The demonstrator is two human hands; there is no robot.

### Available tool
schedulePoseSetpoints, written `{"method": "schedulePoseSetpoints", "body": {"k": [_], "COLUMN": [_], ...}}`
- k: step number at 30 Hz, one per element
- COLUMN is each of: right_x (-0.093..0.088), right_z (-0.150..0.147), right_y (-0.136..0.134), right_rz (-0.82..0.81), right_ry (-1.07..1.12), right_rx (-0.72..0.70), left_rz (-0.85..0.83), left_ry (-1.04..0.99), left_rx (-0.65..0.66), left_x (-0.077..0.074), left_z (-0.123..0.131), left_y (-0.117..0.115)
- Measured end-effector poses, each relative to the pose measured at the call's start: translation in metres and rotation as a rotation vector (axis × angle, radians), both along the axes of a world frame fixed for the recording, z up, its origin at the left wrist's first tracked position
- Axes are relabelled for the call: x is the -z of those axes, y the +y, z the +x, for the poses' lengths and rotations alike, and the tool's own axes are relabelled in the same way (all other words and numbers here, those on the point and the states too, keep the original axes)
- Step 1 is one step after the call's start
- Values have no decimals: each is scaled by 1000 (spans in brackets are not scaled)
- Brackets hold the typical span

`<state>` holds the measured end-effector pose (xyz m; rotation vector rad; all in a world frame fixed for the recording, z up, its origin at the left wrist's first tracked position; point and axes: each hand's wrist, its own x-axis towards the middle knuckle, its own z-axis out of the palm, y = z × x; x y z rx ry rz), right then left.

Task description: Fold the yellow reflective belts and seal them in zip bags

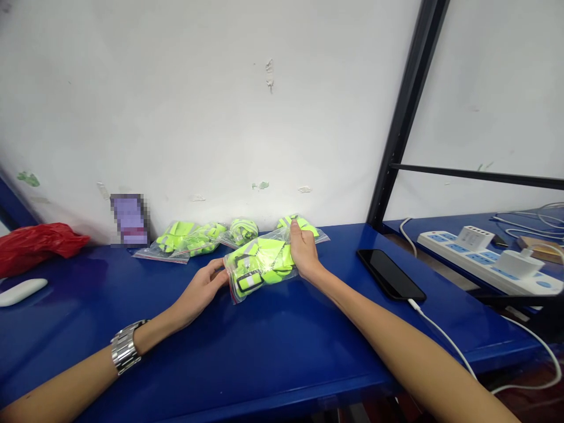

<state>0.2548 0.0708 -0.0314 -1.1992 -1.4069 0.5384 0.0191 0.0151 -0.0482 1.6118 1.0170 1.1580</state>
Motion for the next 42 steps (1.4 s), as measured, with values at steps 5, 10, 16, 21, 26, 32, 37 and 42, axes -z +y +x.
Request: {"method": "schedulePoseSetpoints", "body": {"k": [5, 10, 16, 21, 26, 32, 37, 42], "right_x": [10, 6, -5, -16, -33, -48, -52, -54], "right_z": [-9, -17, -17, -8, 22, 41, 2, -43], "right_y": [-1, -10, -12, 0, 32, 81, 100, 49], "right_rz": [34, 83, 201, 273, 217, 75, 108, 303], "right_ry": [268, 233, -135, -362, -457, -623, -708, -847], "right_rx": [53, 29, 97, 185, 338, 125, 165, 194], "left_rz": [-241, -332, -158, 28, -16, -147, 2, 208], "left_ry": [-235, -258, -109, 31, -32, 4, 241, 340], "left_rx": [270, 226, 99, -100, -45, -145, -443, -424], "left_x": [-4, -15, -13, -10, -9, -6, -6, -9], "left_z": [5, 6, 8, 0, -38, -91, -99, -103], "left_y": [-4, -8, -9, -18, -30, -29, -21, -25]}}
